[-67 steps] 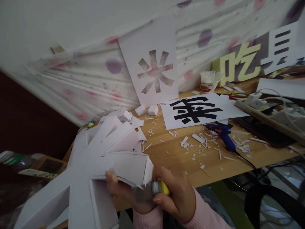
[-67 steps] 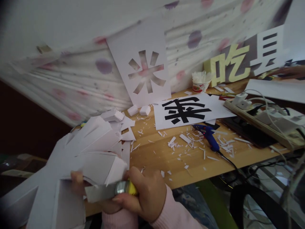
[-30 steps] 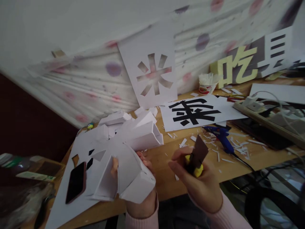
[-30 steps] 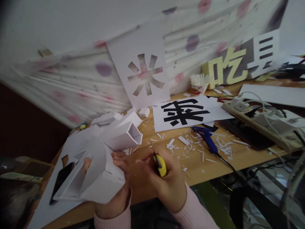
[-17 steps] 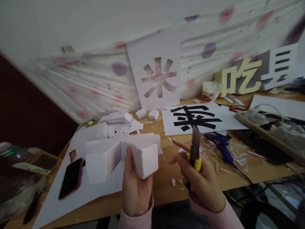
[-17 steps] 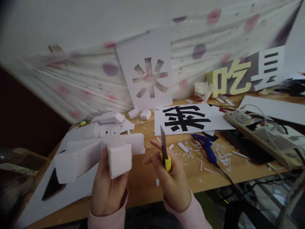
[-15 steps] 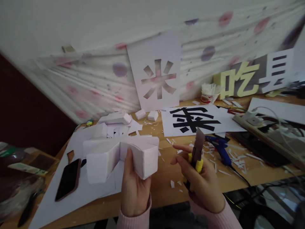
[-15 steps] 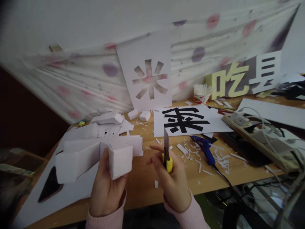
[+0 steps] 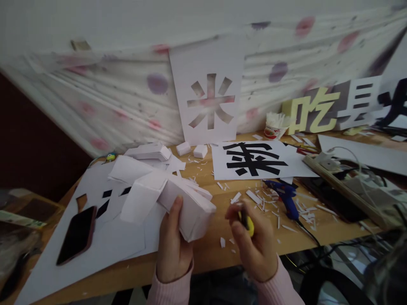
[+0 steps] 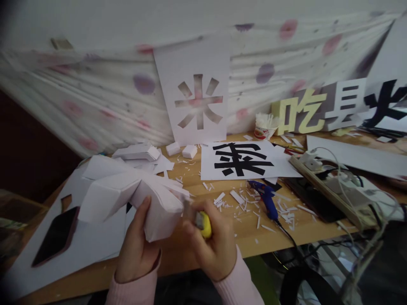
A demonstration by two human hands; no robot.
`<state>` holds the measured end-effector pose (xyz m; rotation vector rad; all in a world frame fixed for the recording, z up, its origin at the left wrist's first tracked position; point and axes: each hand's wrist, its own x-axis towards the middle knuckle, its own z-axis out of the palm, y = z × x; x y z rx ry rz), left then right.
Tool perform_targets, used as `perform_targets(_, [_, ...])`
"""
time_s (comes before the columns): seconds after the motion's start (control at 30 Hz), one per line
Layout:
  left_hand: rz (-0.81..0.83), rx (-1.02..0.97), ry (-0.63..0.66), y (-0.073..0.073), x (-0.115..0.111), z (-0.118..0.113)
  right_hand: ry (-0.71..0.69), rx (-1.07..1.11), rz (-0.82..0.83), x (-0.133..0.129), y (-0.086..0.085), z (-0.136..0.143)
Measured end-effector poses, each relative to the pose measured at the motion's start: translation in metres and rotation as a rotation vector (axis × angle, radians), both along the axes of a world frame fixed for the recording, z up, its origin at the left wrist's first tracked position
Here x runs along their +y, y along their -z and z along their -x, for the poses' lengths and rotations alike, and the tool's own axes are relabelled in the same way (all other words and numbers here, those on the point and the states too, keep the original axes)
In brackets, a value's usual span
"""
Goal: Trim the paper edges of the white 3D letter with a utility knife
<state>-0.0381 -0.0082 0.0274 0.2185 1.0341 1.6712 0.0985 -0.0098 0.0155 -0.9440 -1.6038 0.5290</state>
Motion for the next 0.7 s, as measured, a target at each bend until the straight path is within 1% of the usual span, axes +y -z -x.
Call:
perform_targets(0.07, [0.013,-0.003,-0.031,-0.001,0.000,0.000,0.035,-0.204,-0.097,0.002,-0.001,-0.004])
perform_targets(0.13, [0.002,0.033,-0.049,0.002,-0.001,0.000,0.082,-0.370,-0.136,0.004,-0.001,-0.004])
perform_targets(0.17, [-0.010,0.060,-0.043,0.006,-0.001,0.002,0.095,-0.419,-0.138,0.004,-0.001,-0.004])
perform_targets(0.3, [-0.054,0.148,-0.001,0.024,-0.007,0.010,0.086,-0.458,-0.125,0.005,-0.001,0.000])
perform_targets(0.37, [-0.082,0.191,-0.025,0.030,-0.010,0.013,0.080,-0.469,-0.114,0.004,-0.003,-0.001])
perform_targets(0.4, [-0.087,0.201,-0.043,0.031,-0.011,0.013,0.073,-0.483,-0.113,0.003,-0.004,-0.002])
perform_targets(0.47, [-0.072,0.182,-0.053,0.026,-0.011,0.011,0.053,-0.519,-0.119,0.001,-0.007,-0.005])
perform_targets(0.53, [-0.052,0.147,-0.030,0.017,-0.010,0.007,0.050,-0.553,-0.121,-0.001,-0.010,-0.007])
perform_targets(0.63, [-0.080,0.130,-0.008,0.004,-0.009,0.001,0.065,-0.574,-0.109,-0.004,-0.013,-0.010])
perform_targets(0.7, [-0.099,0.119,0.001,-0.002,-0.008,-0.001,0.082,-0.579,-0.126,-0.005,-0.013,-0.011])
